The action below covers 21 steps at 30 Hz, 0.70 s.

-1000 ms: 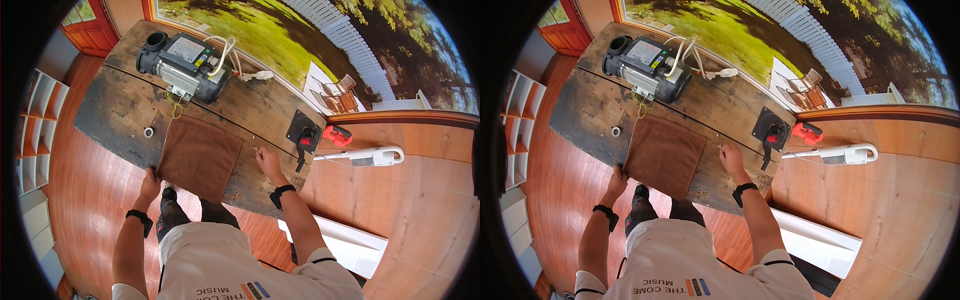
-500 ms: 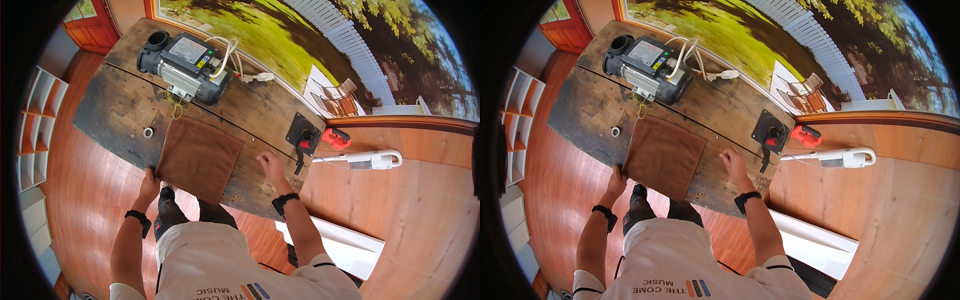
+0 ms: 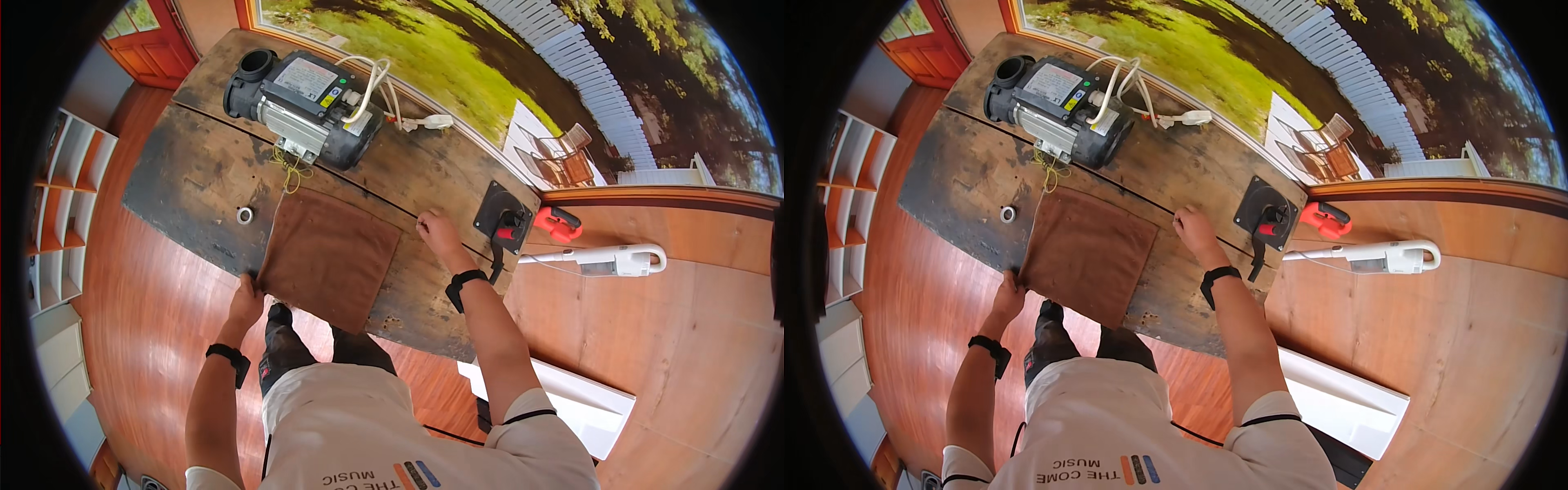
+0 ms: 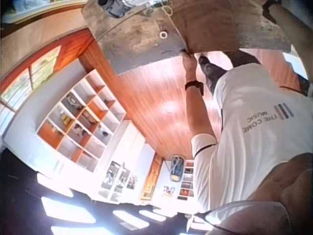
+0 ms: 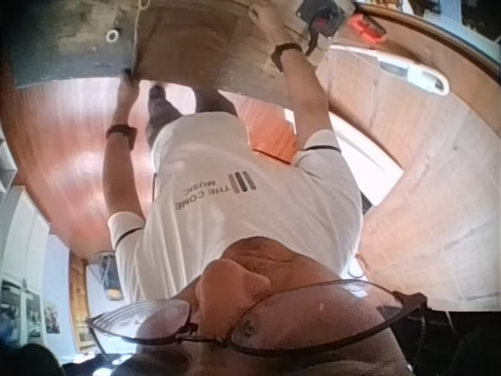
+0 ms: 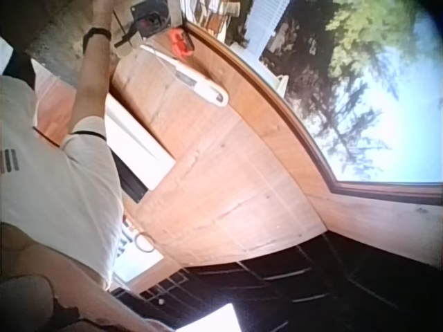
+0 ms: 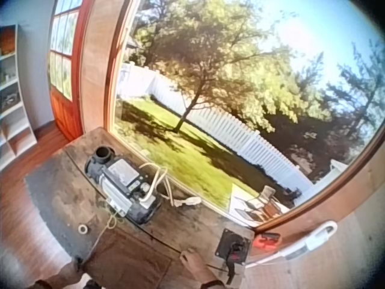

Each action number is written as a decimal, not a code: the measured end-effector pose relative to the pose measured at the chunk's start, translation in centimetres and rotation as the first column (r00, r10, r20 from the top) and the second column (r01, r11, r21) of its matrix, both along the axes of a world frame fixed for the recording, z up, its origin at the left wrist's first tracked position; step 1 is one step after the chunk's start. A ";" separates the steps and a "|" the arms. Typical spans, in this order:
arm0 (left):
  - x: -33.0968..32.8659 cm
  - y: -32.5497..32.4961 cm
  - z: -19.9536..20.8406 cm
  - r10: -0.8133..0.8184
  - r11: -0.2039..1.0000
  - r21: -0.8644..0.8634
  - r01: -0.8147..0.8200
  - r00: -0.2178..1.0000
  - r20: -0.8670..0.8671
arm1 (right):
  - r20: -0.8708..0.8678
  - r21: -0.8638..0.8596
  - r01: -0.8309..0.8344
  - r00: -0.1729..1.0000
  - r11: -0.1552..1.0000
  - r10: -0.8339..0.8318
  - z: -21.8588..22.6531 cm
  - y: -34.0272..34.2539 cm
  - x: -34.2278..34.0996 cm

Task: The recorder performs several steps to repair an electronic device, including soldering and cleaning components.

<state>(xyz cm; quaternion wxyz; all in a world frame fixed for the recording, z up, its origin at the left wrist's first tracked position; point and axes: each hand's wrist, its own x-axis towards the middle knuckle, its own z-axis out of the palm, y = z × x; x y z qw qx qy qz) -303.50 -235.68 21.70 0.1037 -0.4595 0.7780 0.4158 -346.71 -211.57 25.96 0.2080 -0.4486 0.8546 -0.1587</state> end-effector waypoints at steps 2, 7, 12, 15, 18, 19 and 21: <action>-0.8 -0.1 1.4 -0.065 0.994 -0.076 0.075 0.990 0.125 | -0.069 -0.024 -0.042 0.997 0.999 0.040 -0.4 0.1 0.0; -2.6 -0.6 4.6 -0.230 0.952 -0.126 0.277 0.926 0.299 | -0.246 -0.044 -0.010 0.969 0.999 -0.001 -0.6 1.8 1.6; -1.3 -0.9 2.4 -0.231 0.956 -0.144 0.257 0.957 0.177 | -0.254 -0.035 0.150 0.955 0.988 -0.154 -0.4 1.5 2.5; 0.2 -1.2 0.6 -0.174 0.981 -0.081 0.174 0.985 0.015 | -0.052 -0.188 0.359 0.926 0.914 -0.374 -0.6 1.9 3.4; 0.8 -1.8 0.3 0.126 0.967 0.229 -0.117 0.992 -0.026 | 0.128 -0.277 0.494 0.869 0.824 -0.478 -0.8 3.3 6.5; 0.1 -1.7 1.5 0.222 0.907 0.368 -0.206 0.975 -0.001 | 0.161 -0.291 0.526 0.851 0.799 -0.501 -0.9 3.9 7.6; -0.3 -1.7 2.5 0.284 0.862 0.445 -0.244 0.959 -0.024 | 0.340 -0.284 0.627 0.773 0.725 -0.536 -2.3 5.5 9.4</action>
